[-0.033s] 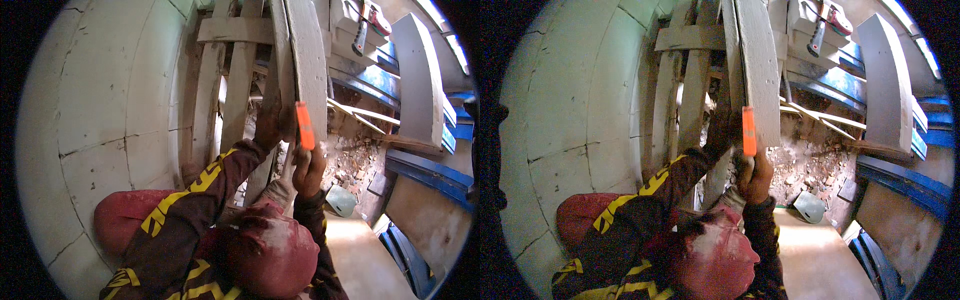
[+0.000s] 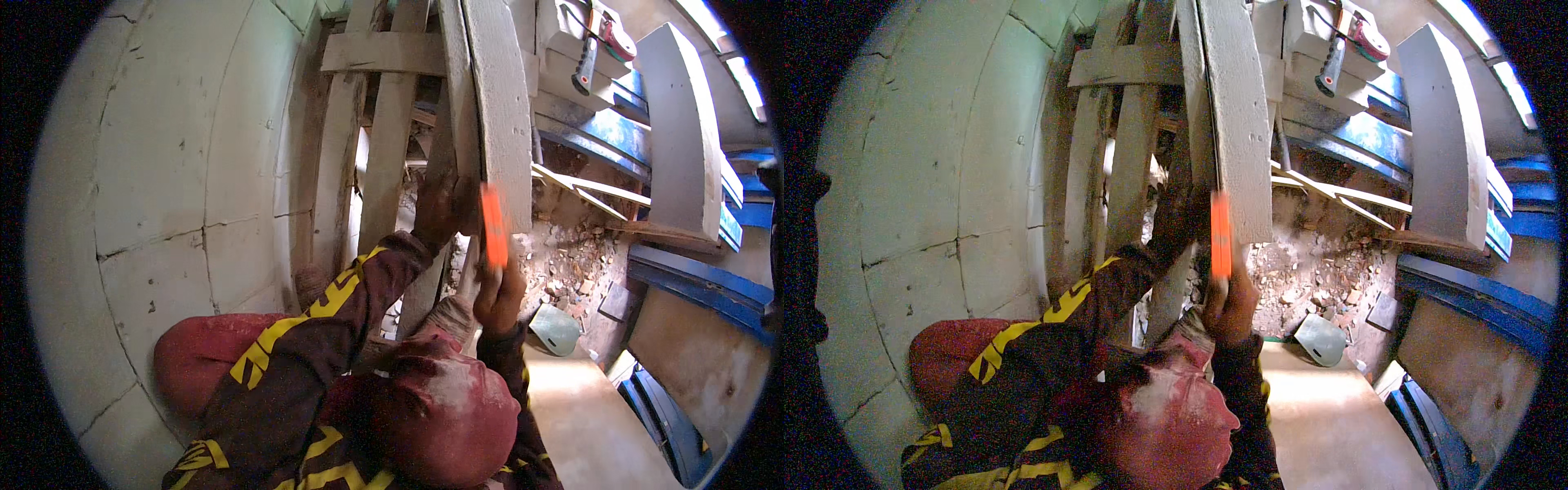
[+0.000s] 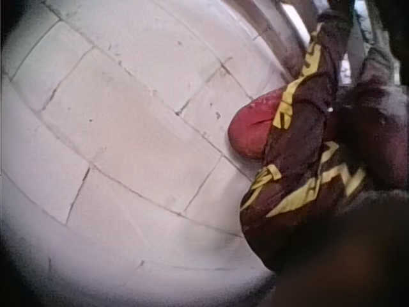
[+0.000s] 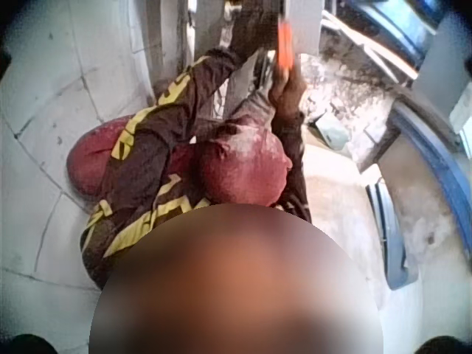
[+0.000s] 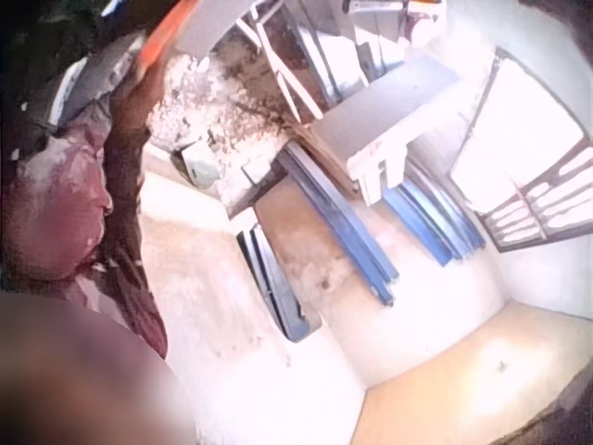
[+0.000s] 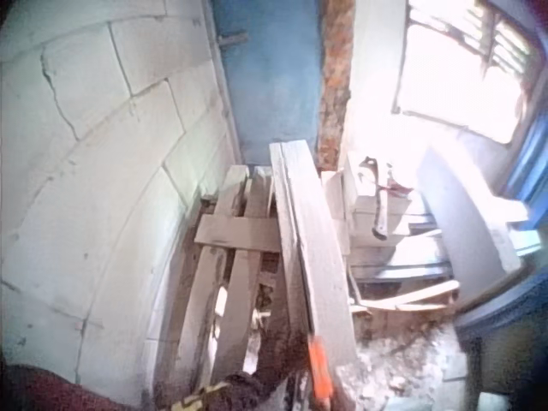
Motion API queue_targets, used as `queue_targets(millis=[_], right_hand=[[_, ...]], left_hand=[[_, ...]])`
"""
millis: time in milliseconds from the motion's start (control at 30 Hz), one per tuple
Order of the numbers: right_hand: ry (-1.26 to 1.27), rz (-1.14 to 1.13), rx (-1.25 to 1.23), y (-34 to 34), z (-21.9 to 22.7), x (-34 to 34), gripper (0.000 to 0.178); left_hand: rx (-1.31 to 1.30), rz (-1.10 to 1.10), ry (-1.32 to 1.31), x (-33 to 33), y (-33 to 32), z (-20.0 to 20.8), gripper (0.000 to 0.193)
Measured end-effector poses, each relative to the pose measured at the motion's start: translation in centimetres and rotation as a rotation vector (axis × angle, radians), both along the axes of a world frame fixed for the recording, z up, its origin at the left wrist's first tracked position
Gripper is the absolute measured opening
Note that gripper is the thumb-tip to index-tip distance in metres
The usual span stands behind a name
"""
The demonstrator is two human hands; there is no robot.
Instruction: The person measures a wooden plank with a tape measure, marks it, and then uses a hand saw to cut the plank. The person is sitting on the floor during the task.
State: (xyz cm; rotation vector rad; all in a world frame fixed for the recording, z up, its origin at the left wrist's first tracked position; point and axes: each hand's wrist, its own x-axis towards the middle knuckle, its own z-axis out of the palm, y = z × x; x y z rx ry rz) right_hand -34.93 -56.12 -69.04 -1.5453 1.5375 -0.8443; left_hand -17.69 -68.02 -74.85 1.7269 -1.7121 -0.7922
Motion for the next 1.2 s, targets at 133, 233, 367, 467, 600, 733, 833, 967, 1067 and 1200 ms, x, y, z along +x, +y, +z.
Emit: queue_targets(millis=[133, 233, 367, 467, 600, 733, 833, 967, 1067, 1200], right_hand=[[-0.32, -0.248, 0.286, 10.5, 3.2, -2.3, 0.048], [-0.342, -0.378, 0.603, 11.1, 3.4, -3.0, 0.065], [-0.135, -0.005, 0.062, -0.6, -0.6, -1.4, 0.047], [-0.13, 0.028, -0.029, -1.6, 0.9, -0.5, 0.044], [-0.267, -0.252, 0.398, 9.0, 6.7, -1.3, 0.046], [-0.279, -0.243, 0.223, 10.5, 3.9, -2.1, 0.058], [-0.231, 0.058, -0.012, 6.1, -0.6, -2.0, 0.057], [-0.117, -0.027, 0.012, 5.6, 0.5, -1.7, 0.042], [-0.182, -0.062, 0.217, 8.9, 5.1, -2.2, 0.054], [-0.687, -0.393, 0.603, 8.5, 5.1, -2.4, 0.06]], left_hand=[[-0.219, 0.167, 0.116, -0.8, 0.1, -1.3, 0.039], [-0.234, 0.171, 0.078, -1.1, 0.3, -3.0, 0.039], [-0.157, 0.013, 0.14, -0.5, -0.3, -4.4, 0.037], [0.048, -0.067, 0.419, 0.3, -0.5, -3.8, 0.041], [-0.251, 0.09, 0.03, -0.2, 0.0, -2.3, 0.037], [-0.352, 0.16, 0.084, -0.9, 0.0, -1.4, 0.032], [-0.208, 0.153, 0.108, -0.6, -0.3, -1.1, 0.038], [-0.188, 0.123, 0.053, -0.2, -0.5, -0.7, 0.04], [-0.305, 0.136, 0.011, -0.2, -0.7, -0.2, 0.042], [-0.014, 0.14, 0.158, -0.4, -0.7, 0.4, 0.045]])
